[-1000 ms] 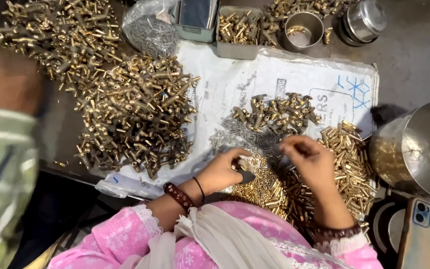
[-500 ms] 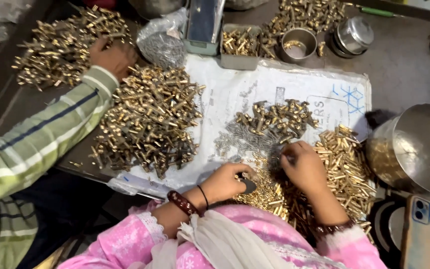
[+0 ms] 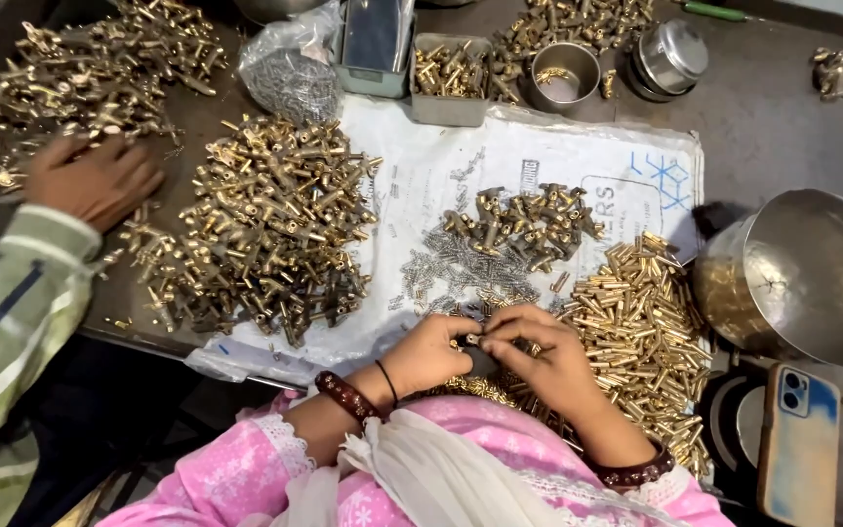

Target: Sort and inspect small brass metal components on a workbench in a fabrication facility.

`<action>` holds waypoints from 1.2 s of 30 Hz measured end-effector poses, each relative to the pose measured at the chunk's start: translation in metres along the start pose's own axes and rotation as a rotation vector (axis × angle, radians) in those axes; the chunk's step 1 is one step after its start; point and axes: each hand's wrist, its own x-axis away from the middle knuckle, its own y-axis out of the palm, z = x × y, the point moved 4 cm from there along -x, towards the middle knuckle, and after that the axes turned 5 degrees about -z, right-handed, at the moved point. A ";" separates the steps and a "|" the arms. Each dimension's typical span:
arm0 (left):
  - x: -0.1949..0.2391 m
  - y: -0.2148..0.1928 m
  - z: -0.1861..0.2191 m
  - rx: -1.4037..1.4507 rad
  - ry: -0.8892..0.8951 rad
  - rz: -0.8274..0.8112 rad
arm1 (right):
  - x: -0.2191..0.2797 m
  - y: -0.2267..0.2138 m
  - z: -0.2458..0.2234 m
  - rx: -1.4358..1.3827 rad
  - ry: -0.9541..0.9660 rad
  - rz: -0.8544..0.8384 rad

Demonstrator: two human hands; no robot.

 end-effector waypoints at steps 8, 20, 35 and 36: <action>-0.019 -0.007 -0.029 0.387 -0.177 0.028 | -0.025 -0.079 0.082 0.842 0.322 0.238; -0.014 -0.012 -0.033 0.182 -0.281 0.067 | -0.023 -0.078 0.081 0.175 0.499 0.322; -0.004 0.006 -0.001 0.158 -0.174 0.031 | -0.008 -0.013 0.048 -0.444 0.483 0.003; -0.003 0.009 -0.005 0.240 -0.213 0.001 | -0.008 -0.011 0.047 -0.457 0.474 -0.015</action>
